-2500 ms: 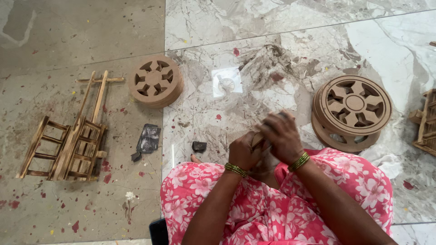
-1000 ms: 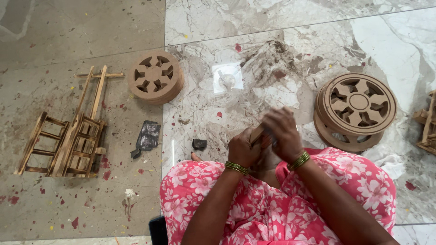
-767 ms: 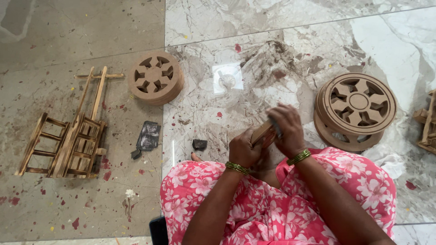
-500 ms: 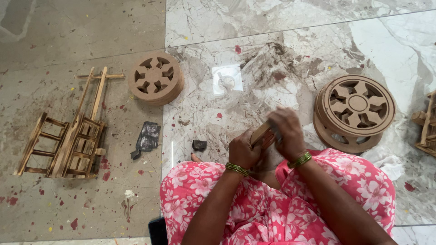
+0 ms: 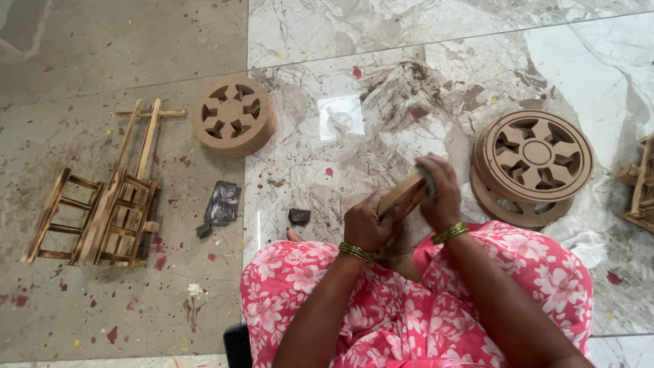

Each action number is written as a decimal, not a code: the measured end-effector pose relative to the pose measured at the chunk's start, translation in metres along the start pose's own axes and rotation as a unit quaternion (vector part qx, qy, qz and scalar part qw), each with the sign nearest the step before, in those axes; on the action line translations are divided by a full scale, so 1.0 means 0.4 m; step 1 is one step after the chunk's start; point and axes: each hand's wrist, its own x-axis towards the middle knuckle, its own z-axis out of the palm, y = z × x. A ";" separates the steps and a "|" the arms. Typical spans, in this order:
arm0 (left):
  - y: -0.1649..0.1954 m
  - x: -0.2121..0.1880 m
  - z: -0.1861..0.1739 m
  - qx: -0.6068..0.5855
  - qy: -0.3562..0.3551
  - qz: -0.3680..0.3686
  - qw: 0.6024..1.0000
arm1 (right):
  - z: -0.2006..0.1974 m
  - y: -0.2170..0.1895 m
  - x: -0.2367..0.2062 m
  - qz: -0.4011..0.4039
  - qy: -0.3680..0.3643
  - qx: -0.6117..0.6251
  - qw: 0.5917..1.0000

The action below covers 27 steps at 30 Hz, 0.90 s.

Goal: The person sits on the floor sanding carved wooden wheel-shaped craft pieces. They first sand a small rectangular wooden block with a sanding block, then hold a round carved wheel piece on their lap and rub the sanding block over its face, edges, and cutout patterns, turning the piece to reach different sides.

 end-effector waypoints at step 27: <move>-0.016 -0.007 0.009 -0.011 -0.015 -0.039 0.999 | -0.010 -0.064 -0.015 -0.332 -0.005 -0.079 0.940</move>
